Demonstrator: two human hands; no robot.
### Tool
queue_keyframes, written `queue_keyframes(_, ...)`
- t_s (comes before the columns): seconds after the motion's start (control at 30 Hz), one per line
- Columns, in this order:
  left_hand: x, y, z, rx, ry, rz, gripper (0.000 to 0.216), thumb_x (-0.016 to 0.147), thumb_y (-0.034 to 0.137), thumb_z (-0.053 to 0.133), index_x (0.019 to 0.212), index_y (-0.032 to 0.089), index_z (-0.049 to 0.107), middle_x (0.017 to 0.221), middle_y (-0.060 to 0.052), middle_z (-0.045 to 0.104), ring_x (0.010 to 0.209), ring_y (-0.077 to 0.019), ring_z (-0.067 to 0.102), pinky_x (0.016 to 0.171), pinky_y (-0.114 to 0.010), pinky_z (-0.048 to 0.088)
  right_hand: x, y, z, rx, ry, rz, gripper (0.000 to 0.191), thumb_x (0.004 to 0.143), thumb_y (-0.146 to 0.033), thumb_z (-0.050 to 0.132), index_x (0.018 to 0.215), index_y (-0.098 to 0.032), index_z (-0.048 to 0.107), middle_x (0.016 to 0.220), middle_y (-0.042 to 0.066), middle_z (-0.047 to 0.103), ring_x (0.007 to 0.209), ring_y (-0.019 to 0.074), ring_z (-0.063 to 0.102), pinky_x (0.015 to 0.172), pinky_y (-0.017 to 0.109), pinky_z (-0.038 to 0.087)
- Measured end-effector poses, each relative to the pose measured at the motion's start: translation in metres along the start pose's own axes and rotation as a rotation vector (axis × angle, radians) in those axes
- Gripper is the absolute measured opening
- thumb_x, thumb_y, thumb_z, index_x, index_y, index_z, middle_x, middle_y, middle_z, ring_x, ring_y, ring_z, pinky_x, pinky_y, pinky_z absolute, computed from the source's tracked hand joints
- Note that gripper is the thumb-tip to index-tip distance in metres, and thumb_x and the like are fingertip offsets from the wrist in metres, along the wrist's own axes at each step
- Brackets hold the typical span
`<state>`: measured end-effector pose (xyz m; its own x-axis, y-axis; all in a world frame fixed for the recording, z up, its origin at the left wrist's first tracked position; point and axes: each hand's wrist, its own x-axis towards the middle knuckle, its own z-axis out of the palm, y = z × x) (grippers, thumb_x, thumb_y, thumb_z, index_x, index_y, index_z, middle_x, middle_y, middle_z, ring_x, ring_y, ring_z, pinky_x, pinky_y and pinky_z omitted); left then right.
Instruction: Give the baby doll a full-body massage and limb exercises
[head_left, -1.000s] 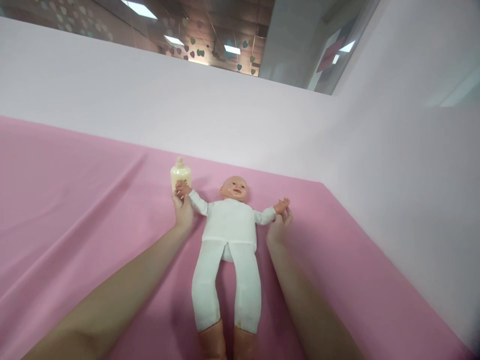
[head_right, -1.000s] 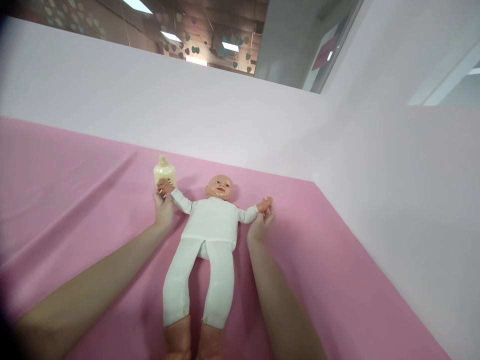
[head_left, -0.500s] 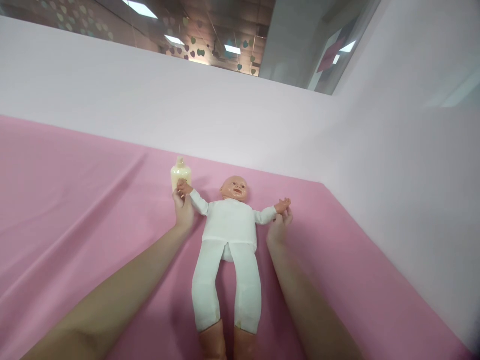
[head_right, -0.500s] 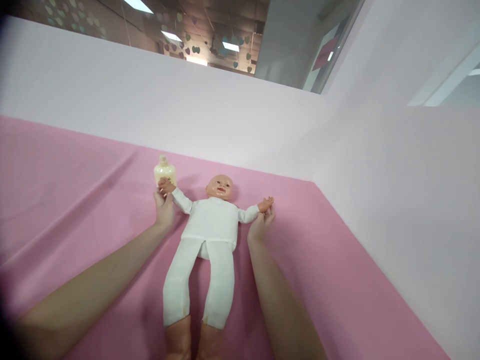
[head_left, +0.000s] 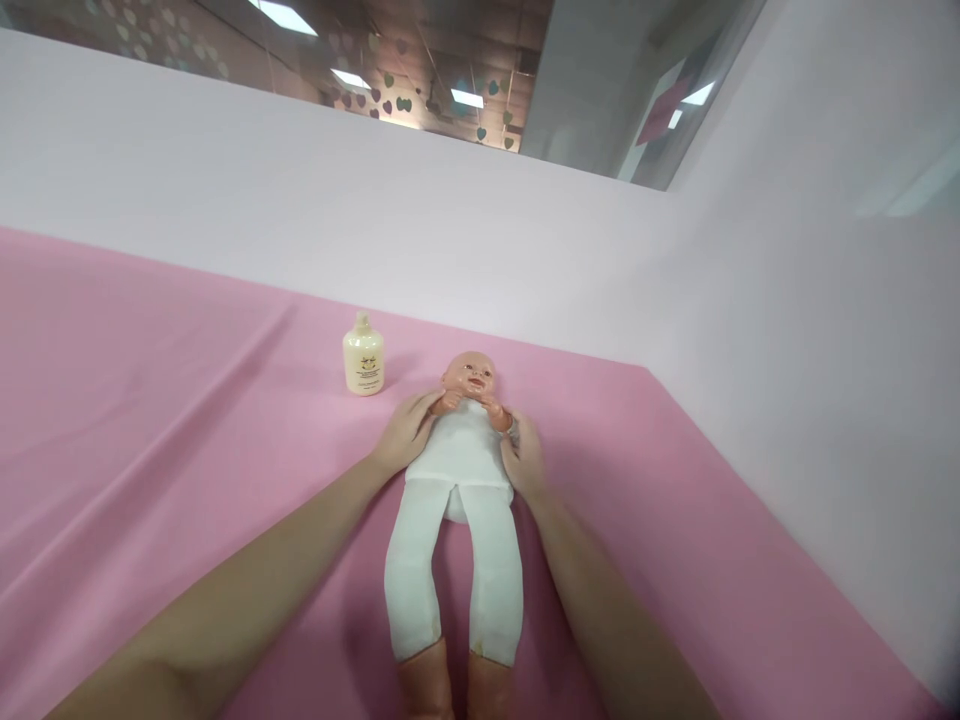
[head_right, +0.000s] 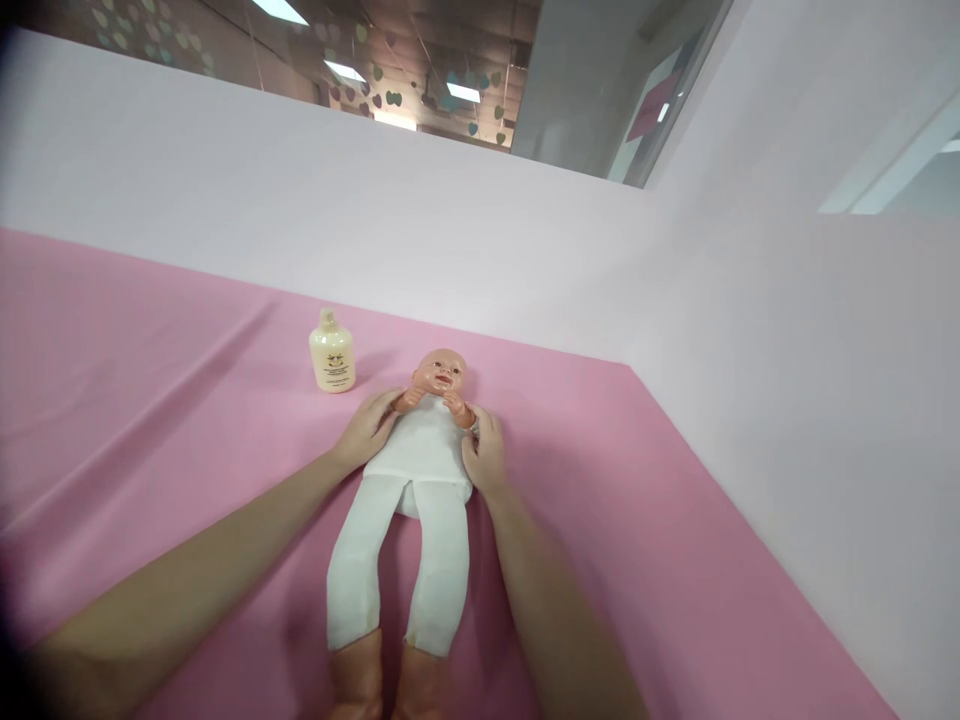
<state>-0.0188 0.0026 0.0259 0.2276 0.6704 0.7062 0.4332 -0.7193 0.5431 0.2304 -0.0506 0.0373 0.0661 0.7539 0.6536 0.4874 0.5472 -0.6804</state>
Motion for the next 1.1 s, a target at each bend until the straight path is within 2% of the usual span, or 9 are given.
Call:
queue_keyframes(0.27,-0.001,0.006,0.004,0.044,-0.069,0.046,0.04,0.1,0.028,0.042,0.137,0.027,0.06,0.133,-0.01,0.066,0.123,-0.0273,0.06,0.11,-0.05,0.045,-0.002,-0.007,0.004,-0.069,0.011,-0.078,0.056,0.073,-0.012,0.052,0.126,-0.026,0.064,0.122,0.006,0.068,0.117,0.0269,0.06,0.108,0.05,0.047)
queue_keyframes(0.47,-0.005,0.01,0.005,-0.01,0.025,0.058,0.041,0.1,0.035,0.046,0.137,0.022,0.056,0.134,-0.014,0.064,0.125,-0.0294,0.058,0.111,-0.052,0.044,-0.009,-0.01,0.004,-0.002,0.038,-0.122,0.059,0.072,-0.013,0.054,0.129,-0.026,0.06,0.125,0.007,0.066,0.119,0.0271,0.061,0.108,0.049,0.048)
queue_keyframes(0.6,-0.001,0.008,0.004,-0.142,0.166,-0.069,0.046,0.101,0.043,0.047,0.141,0.019,0.05,0.138,-0.016,0.06,0.13,-0.0295,0.056,0.113,-0.052,0.042,-0.007,-0.001,0.004,0.036,0.148,-0.033,0.054,0.084,-0.025,0.059,0.138,-0.023,0.051,0.135,0.012,0.06,0.128,0.0263,0.057,0.114,0.049,0.044)
queue_keyframes(0.7,0.003,0.001,0.0,-0.237,0.29,-0.216,0.051,0.101,0.043,0.048,0.147,0.021,0.043,0.146,-0.016,0.054,0.134,-0.0281,0.053,0.115,-0.049,0.04,-0.002,0.01,0.004,0.067,0.25,0.074,0.053,0.094,-0.039,0.055,0.143,-0.022,0.043,0.144,0.014,0.053,0.133,0.0241,0.053,0.115,0.048,0.042)
queue_keyframes(0.77,0.005,-0.005,-0.003,-0.29,0.314,-0.268,0.054,0.101,0.041,0.049,0.151,0.024,0.038,0.152,-0.015,0.049,0.136,-0.0271,0.052,0.116,-0.047,0.04,0.003,0.016,0.001,0.084,0.265,0.142,0.053,0.097,-0.046,0.052,0.143,-0.023,0.044,0.146,0.014,0.052,0.134,0.0233,0.053,0.113,0.047,0.043)
queue_keyframes(0.9,0.007,-0.014,-0.005,-0.276,0.238,-0.356,0.062,0.099,0.036,0.05,0.157,0.025,0.031,0.161,-0.013,0.041,0.146,-0.0281,0.042,0.12,-0.048,0.034,0.01,0.023,-0.006,0.057,0.213,0.225,0.051,0.097,-0.049,0.049,0.142,-0.025,0.05,0.15,0.011,0.052,0.139,0.0247,0.05,0.117,0.049,0.04)
queue_keyframes(1.03,0.008,-0.013,-0.005,-0.181,0.087,-0.347,0.057,0.098,0.031,0.045,0.154,0.02,0.041,0.155,-0.013,0.048,0.145,-0.0292,0.044,0.121,-0.049,0.032,0.014,0.024,-0.011,0.059,0.054,0.194,0.06,0.096,-0.041,0.049,0.155,-0.031,0.041,0.162,0.004,0.042,0.151,0.0234,0.036,0.125,0.049,0.029)
queue_keyframes(1.1,0.009,-0.013,-0.005,-0.162,0.053,-0.375,0.056,0.097,0.031,0.042,0.152,0.018,0.045,0.154,-0.013,0.051,0.142,-0.0295,0.046,0.121,-0.048,0.033,0.015,0.027,-0.012,0.08,-0.031,0.22,0.064,0.095,-0.039,0.049,0.158,-0.032,0.036,0.164,0.001,0.039,0.153,0.0231,0.034,0.127,0.049,0.027)
